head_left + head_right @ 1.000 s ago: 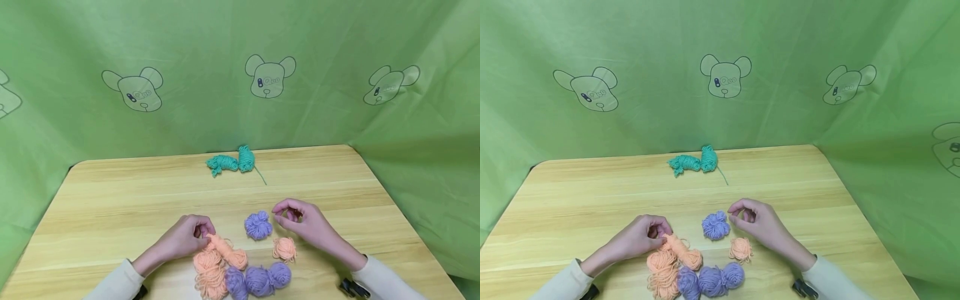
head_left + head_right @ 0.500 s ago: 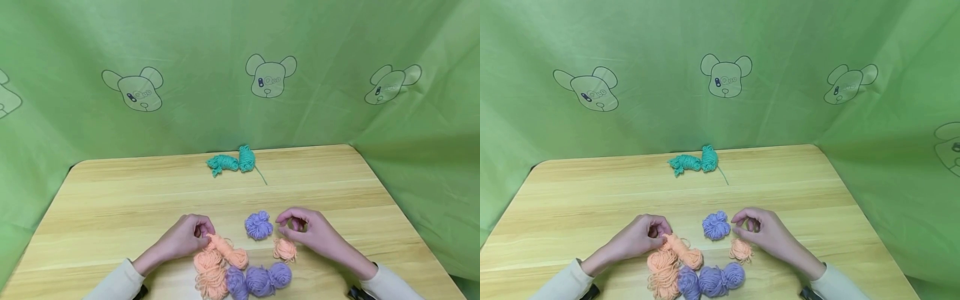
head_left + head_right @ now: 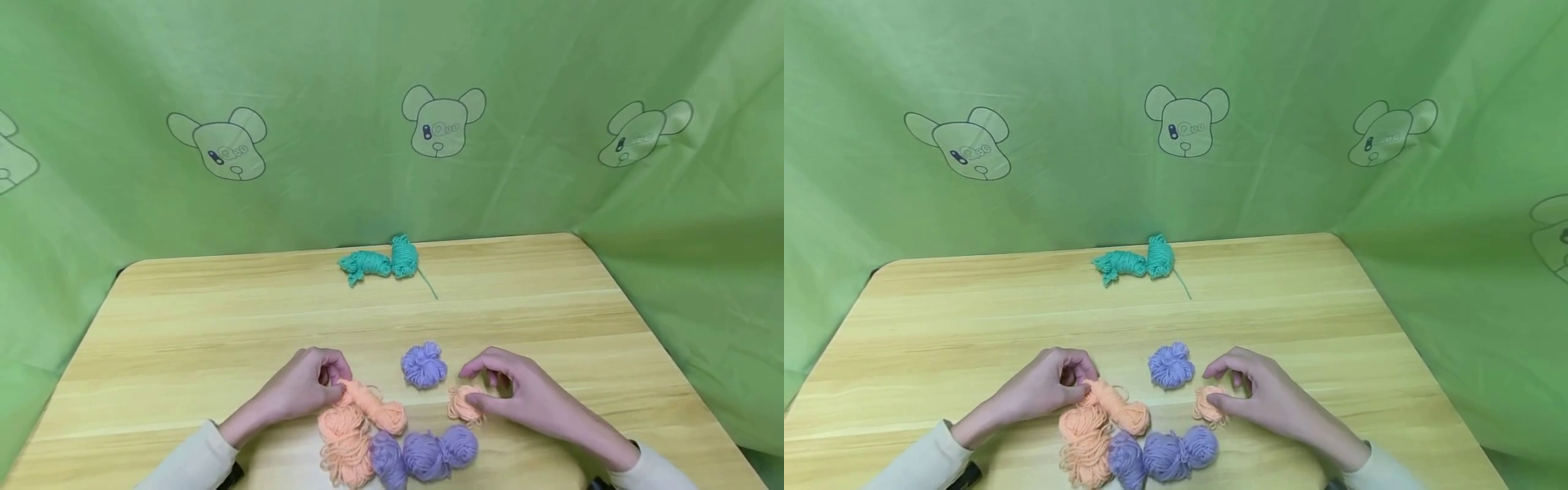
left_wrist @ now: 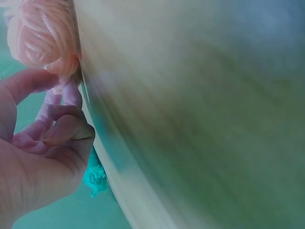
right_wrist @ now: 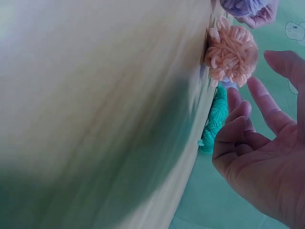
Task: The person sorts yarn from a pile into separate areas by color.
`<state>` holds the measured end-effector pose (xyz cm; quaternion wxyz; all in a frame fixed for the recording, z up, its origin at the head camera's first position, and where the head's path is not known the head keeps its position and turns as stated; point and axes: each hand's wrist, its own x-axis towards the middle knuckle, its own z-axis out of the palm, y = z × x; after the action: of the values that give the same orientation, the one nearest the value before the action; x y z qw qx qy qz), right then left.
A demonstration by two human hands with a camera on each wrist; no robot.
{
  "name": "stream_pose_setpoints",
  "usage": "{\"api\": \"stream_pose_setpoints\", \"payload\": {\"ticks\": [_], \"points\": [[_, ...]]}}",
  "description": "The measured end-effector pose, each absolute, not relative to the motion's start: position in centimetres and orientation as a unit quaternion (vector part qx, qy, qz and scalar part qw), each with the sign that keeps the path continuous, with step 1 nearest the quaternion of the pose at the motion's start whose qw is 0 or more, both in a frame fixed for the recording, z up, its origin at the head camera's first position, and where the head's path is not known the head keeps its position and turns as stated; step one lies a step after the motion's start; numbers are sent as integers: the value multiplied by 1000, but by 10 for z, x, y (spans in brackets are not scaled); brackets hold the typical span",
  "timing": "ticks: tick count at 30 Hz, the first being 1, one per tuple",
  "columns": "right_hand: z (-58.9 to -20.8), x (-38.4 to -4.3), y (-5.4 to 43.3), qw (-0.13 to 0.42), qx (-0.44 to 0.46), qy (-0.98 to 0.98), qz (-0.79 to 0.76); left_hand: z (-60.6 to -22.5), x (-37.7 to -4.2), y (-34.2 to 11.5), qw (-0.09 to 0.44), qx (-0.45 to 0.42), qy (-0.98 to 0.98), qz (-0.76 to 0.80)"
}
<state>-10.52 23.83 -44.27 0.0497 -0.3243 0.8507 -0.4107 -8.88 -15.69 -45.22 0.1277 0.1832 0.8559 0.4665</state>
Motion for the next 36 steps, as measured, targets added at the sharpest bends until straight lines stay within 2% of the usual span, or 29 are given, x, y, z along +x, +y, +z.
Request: {"api": "stream_pose_setpoints", "payload": {"ticks": [16, 36], "points": [[-446, -98, 245, 80, -356, 838, -405, -455, -88, -155, 121, 176, 863, 458], [-443, -97, 239, 128, -286, 860, -402, -453, -86, -155, 114, 152, 873, 450]]}}
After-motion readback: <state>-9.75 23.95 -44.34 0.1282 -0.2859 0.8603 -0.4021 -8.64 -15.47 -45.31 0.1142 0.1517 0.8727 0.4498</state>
